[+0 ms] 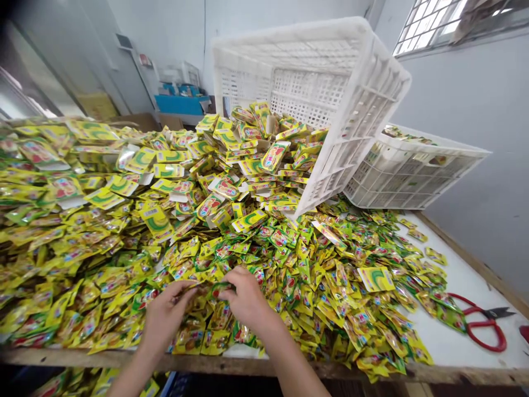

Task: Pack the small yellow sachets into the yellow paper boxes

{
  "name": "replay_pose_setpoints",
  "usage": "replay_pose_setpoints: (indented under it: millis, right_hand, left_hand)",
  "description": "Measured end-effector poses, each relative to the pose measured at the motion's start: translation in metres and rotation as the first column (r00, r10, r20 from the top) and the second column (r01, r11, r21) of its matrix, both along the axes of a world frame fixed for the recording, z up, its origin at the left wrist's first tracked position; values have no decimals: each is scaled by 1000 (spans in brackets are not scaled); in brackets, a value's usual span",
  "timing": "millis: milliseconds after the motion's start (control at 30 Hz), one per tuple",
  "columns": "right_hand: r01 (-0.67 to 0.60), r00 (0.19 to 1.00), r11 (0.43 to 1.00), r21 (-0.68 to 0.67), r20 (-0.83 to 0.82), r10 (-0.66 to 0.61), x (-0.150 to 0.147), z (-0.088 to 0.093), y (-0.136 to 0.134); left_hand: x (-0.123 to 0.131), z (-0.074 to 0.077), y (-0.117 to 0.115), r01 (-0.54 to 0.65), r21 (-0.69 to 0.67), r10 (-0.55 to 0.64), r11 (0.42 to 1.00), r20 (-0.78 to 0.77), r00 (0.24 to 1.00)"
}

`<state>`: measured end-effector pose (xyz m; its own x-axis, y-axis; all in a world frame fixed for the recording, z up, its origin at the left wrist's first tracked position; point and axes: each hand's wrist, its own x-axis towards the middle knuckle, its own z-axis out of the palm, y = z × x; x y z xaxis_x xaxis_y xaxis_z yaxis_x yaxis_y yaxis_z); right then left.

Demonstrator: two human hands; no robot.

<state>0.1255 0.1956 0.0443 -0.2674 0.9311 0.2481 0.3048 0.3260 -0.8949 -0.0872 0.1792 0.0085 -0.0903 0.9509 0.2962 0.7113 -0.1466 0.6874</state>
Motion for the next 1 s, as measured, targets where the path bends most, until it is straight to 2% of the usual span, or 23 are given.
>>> replay_pose_setpoints:
  millis: [67, 133, 200, 300, 367, 433, 500, 567, 667, 767, 833, 900, 933, 1000]
  right_hand:
    - [-116, 988, 981, 158, 121, 97, 2, 6, 0]
    - [-195, 961, 948, 251, 243, 133, 1, 10, -2]
    - [-163, 958, 964, 210, 268, 104, 1, 10, -5]
    - [6, 983, 997, 75, 182, -19, 13, 2, -13]
    - [97, 988, 994, 43, 116, -101, 29, -7, -22]
    - [146, 983, 985, 97, 99, -155, 46, -16, -32]
    - [149, 973, 970, 189, 145, -178, 57, -26, -41]
    - [137, 959, 961, 240, 210, -190, 61, -36, -47]
    - [157, 949, 961, 226, 235, -211, 61, -50, -52]
    - [198, 957, 967, 157, 182, -226, 68, -54, -52]
    - [226, 973, 974, 16, 52, -226, 79, -47, -50]
    - [246, 952, 954, -172, -140, -271, 90, -33, -48]
    - [255, 922, 935, -248, -230, -312, 93, -24, -47]
    - [290, 849, 902, -319, -349, -397, 94, -6, -44]
  left_hand:
    - [2, 13, 0, 105, -15, -104, 994, 30, 994]
    - [6, 28, 2, 251, -46, -249, 967, 49, 967]
    - [15, 43, 7, 355, -74, -349, 932, 90, 933]
    - [33, 61, 27, 440, -131, -428, 888, 115, 897]
    - [49, 70, 53, 430, -145, -430, 891, 36, 902]
    - [68, 75, 88, 342, -107, -350, 934, -66, 935]
    - [88, 77, 127, 243, -58, -249, 968, -139, 958]
    - [106, 76, 162, 192, -49, -199, 980, -213, 957]
    - [121, 75, 191, 193, -83, -209, 978, -288, 935]
    - [107, 87, 188, 164, -61, -175, 985, -308, 935]
    - [85, 104, 169, 97, -22, -99, 995, -290, 952]
    - [60, 122, 138, 58, -14, -60, 998, -251, 966]
    - [51, 128, 119, 95, -40, -101, 995, -222, 970]
    - [42, 129, 80, 289, -136, -311, 948, -188, 932]
